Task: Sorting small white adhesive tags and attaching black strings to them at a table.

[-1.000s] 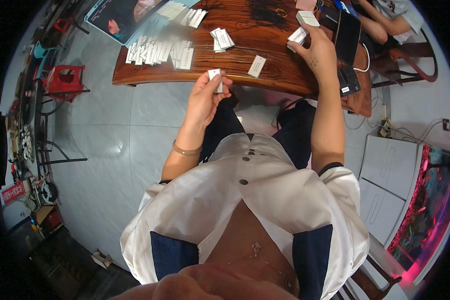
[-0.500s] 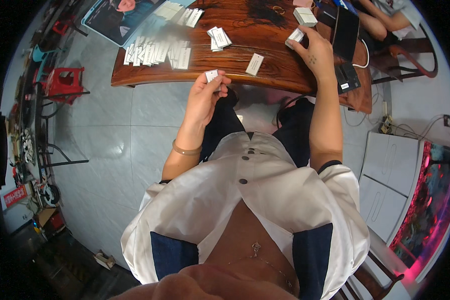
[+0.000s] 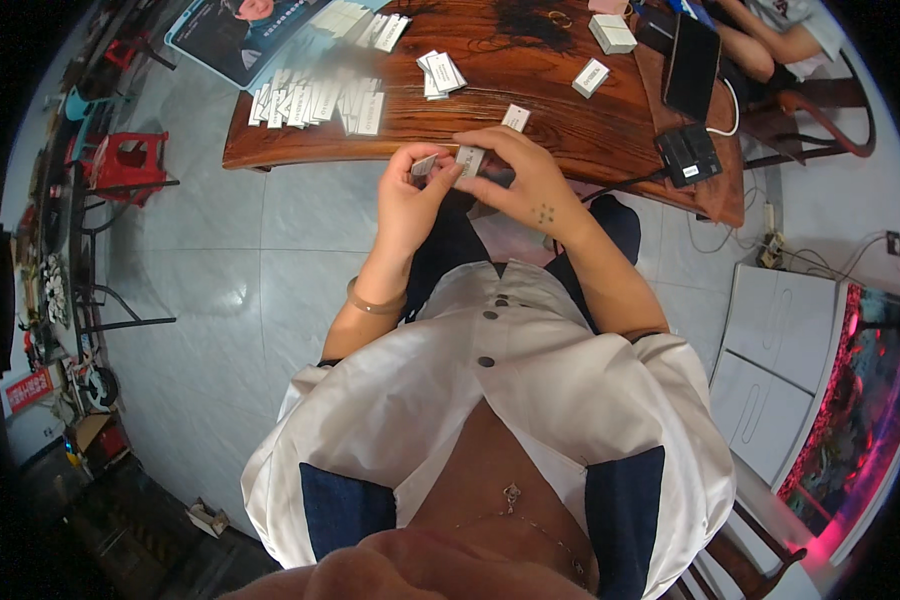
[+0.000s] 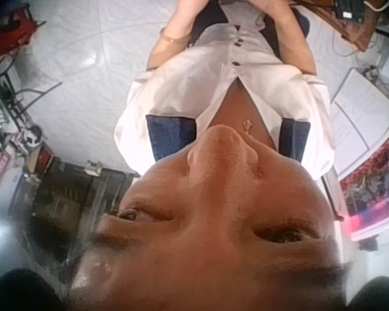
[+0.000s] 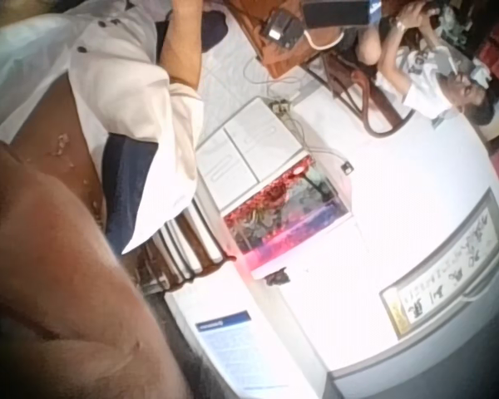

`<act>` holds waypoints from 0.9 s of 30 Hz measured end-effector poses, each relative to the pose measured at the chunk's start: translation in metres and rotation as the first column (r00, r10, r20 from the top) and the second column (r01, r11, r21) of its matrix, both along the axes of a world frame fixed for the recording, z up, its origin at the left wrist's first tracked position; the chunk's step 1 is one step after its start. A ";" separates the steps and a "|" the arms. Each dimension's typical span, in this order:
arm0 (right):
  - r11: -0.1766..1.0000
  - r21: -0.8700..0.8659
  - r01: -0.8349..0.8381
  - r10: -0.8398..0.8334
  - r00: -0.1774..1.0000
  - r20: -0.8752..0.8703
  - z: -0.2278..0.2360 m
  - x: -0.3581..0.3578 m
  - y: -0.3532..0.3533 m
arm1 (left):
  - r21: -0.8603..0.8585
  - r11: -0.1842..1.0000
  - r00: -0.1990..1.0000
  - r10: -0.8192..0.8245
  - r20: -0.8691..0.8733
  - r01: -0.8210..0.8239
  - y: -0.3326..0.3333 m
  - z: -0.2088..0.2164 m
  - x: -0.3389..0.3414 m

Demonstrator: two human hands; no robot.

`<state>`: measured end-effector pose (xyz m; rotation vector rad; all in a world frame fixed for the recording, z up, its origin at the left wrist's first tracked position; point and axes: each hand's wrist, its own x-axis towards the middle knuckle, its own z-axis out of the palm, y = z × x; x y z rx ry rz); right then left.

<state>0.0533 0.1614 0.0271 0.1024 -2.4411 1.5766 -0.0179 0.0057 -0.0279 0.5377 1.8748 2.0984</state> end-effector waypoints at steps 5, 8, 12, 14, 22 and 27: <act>0.995 -0.048 0.082 -0.081 0.996 0.025 -0.016 -0.003 0.004 | -0.017 0.999 0.970 0.044 -0.240 -0.050 0.003 0.008 0.010; 0.993 0.059 0.104 -0.101 0.994 -0.043 -0.013 0.001 0.002 | -0.059 0.996 0.966 0.049 -0.255 -0.066 0.003 0.008 0.011; 0.980 0.113 0.161 -0.148 0.982 -0.116 -0.016 0.003 0.000 | -0.133 0.990 0.961 -0.001 -0.277 -0.037 0.002 0.010 0.009; 0.985 0.086 0.150 -0.143 0.986 -0.081 -0.015 0.004 -0.001 | -0.181 0.983 0.955 -0.032 -0.294 -0.023 0.002 0.006 0.008; 0.978 -0.072 0.195 -0.190 0.979 0.072 -0.015 0.001 -0.005 | -0.169 0.964 0.973 -0.220 -0.068 0.206 0.003 0.008 0.013; 0.931 0.315 0.184 -0.103 0.961 -0.258 -0.016 0.001 -0.005 | -0.083 0.964 0.968 -0.247 0.053 0.251 0.004 0.008 0.011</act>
